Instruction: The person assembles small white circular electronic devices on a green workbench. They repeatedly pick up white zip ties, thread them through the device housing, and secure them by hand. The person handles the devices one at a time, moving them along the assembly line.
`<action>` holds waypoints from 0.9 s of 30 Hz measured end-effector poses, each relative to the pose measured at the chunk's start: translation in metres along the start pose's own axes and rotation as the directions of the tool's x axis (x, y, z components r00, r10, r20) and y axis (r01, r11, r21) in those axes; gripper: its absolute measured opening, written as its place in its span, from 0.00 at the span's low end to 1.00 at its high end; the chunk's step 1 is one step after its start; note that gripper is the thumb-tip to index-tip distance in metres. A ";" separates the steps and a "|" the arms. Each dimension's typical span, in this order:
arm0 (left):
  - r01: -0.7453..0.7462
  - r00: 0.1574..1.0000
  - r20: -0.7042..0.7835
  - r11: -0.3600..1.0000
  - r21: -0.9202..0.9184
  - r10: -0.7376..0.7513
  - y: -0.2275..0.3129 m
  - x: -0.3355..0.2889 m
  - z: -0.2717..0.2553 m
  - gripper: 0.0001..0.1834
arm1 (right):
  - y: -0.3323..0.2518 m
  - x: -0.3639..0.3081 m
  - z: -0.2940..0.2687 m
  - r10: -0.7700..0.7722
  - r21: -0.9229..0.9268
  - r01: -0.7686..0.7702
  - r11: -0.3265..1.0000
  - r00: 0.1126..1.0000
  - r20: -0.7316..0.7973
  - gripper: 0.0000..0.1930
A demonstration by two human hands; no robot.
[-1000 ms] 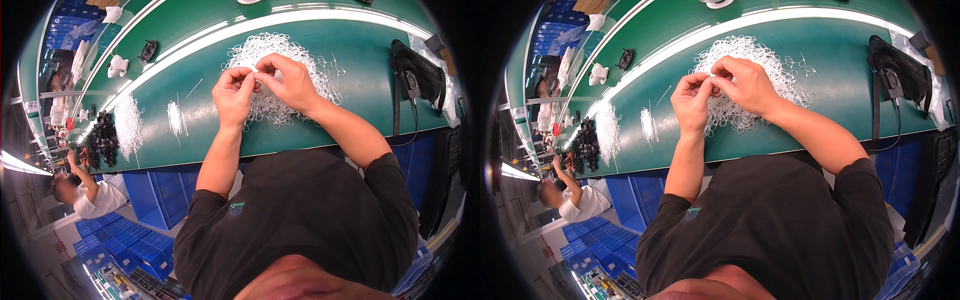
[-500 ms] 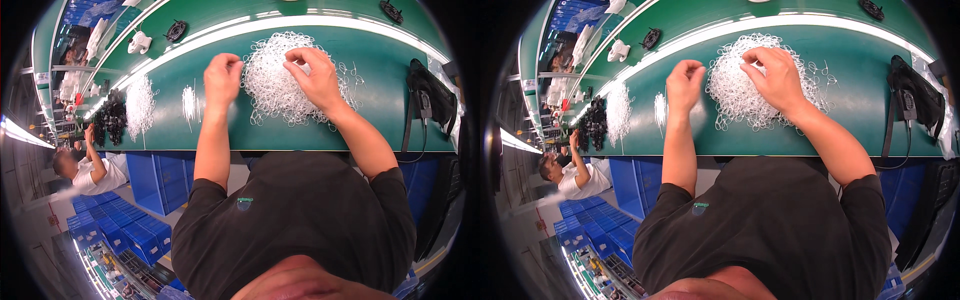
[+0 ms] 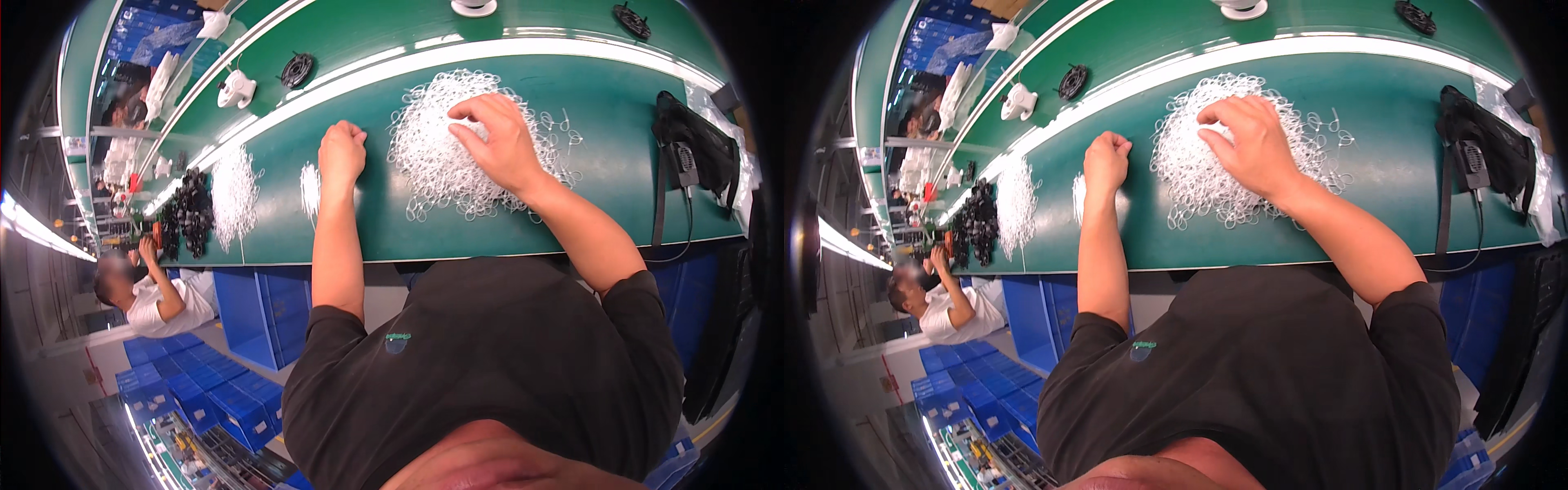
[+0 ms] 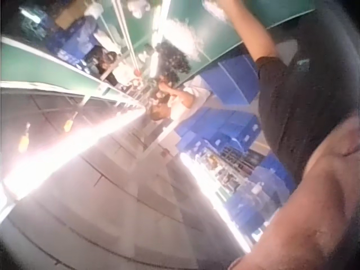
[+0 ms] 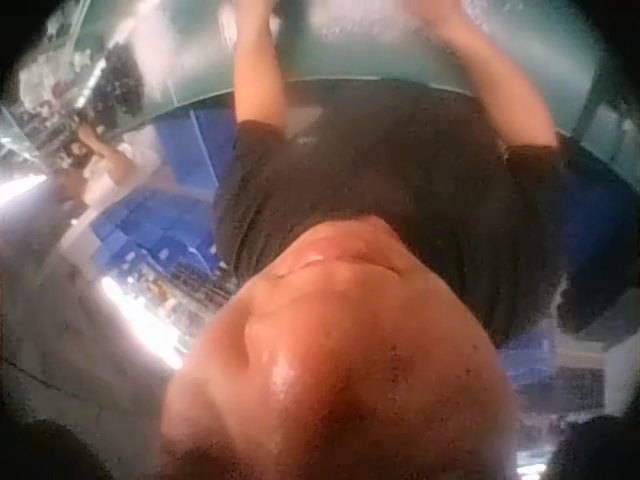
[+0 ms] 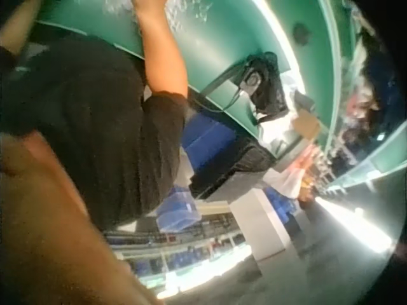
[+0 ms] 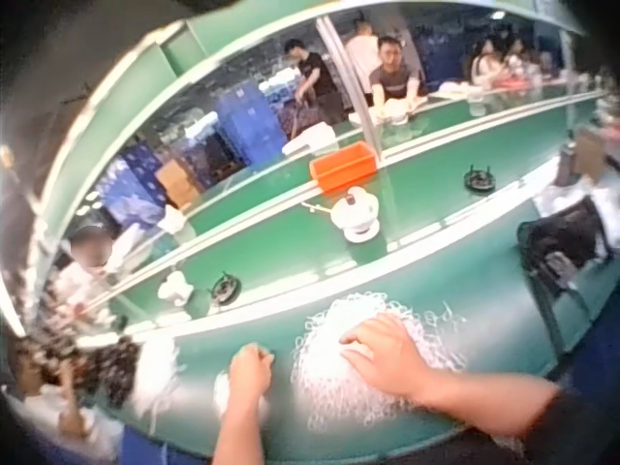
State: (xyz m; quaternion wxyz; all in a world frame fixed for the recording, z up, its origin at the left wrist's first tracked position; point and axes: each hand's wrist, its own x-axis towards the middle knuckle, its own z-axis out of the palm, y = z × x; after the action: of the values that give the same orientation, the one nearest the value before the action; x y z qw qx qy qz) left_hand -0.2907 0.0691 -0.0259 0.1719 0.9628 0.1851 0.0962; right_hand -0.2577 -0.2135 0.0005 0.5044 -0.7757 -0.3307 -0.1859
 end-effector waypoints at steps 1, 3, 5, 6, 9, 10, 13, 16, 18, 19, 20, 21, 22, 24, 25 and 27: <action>-0.003 1.000 -0.022 1.000 0.000 0.003 -0.002 -0.001 0.001 0.08 | 0.000 0.000 0.000 -0.012 0.002 0.012 1.000 1.000 0.002 0.06; -0.023 0.998 -0.062 1.000 -0.009 0.022 -0.007 -0.002 0.005 0.08 | -0.001 0.000 0.000 -0.030 -0.009 0.030 0.999 1.000 0.000 0.06; 0.011 1.000 0.000 0.999 0.030 -0.011 -0.010 -0.002 0.002 0.09 | -0.003 0.000 0.001 -0.033 0.004 0.033 0.999 0.999 0.012 0.06; -0.008 1.000 0.007 0.999 0.036 0.007 -0.009 0.001 0.003 0.09 | -0.003 0.000 0.000 -0.041 0.000 0.041 0.999 0.999 -0.001 0.06; -0.002 1.000 0.005 0.998 0.057 0.002 -0.009 0.000 0.003 0.08 | -0.003 -0.001 0.000 -0.051 0.001 0.051 0.999 0.999 0.002 0.07; -0.028 0.999 -0.013 0.997 0.068 0.029 -0.008 0.000 0.003 0.07 | -0.002 -0.001 -0.002 -0.055 0.007 0.055 0.998 0.998 0.010 0.07; -0.121 0.980 -0.177 0.977 -0.173 0.090 0.006 0.000 -0.008 0.08 | -0.002 0.000 0.000 -0.017 0.090 0.017 0.996 1.000 0.005 0.07; -0.088 0.996 -0.059 0.622 -0.778 0.067 0.045 -0.008 -0.033 0.08 | -0.008 -0.001 -0.001 0.003 0.129 -0.003 0.992 1.000 -0.001 0.11; -0.062 0.985 -0.020 0.244 -0.968 0.171 0.070 -0.019 -0.039 0.07 | -0.013 0.000 -0.003 0.023 0.176 -0.028 0.984 0.999 0.030 0.14; -0.031 0.974 -0.011 0.084 -0.996 0.224 0.080 -0.023 -0.037 0.06 | -0.016 0.000 -0.004 0.053 0.256 -0.066 0.964 0.997 0.058 0.14; 0.004 0.968 0.008 0.016 -1.000 0.251 0.090 -0.029 -0.035 0.06 | -0.019 0.001 -0.004 0.080 0.330 -0.105 0.938 0.993 0.089 0.14; 0.043 0.958 0.026 -0.053 -0.998 0.287 0.099 -0.033 -0.032 0.06 | -0.020 0.001 -0.004 0.108 0.396 -0.145 0.907 0.987 0.115 0.14; 0.066 0.954 0.038 -0.085 -0.994 0.296 0.102 -0.035 -0.028 0.05 | -0.019 0.001 -0.003 0.130 0.459 -0.183 0.869 0.981 0.145 0.12; 0.124 0.942 0.070 -0.149 -0.981 0.328 0.110 -0.039 -0.021 0.05 | -0.016 -0.001 -0.002 0.130 0.437 -0.165 0.884 0.985 0.110 0.10; 0.131 0.940 0.077 -0.142 -0.981 0.332 0.111 -0.040 -0.019 0.05 | -0.015 -0.001 -0.002 0.129 0.424 -0.156 0.892 0.987 0.091 0.09; 0.148 0.933 0.095 -0.129 -0.981 0.346 0.112 -0.041 -0.014 0.05 | -0.013 0.001 -0.005 0.135 0.396 -0.130 0.909 0.991 0.016 0.07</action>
State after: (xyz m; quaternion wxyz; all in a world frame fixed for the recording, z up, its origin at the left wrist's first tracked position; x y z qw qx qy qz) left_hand -0.2957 -0.0401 0.0229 0.8525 0.5168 -0.0568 0.0539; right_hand -0.2658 -0.2137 0.0121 0.6641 -0.6772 -0.3051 -0.0853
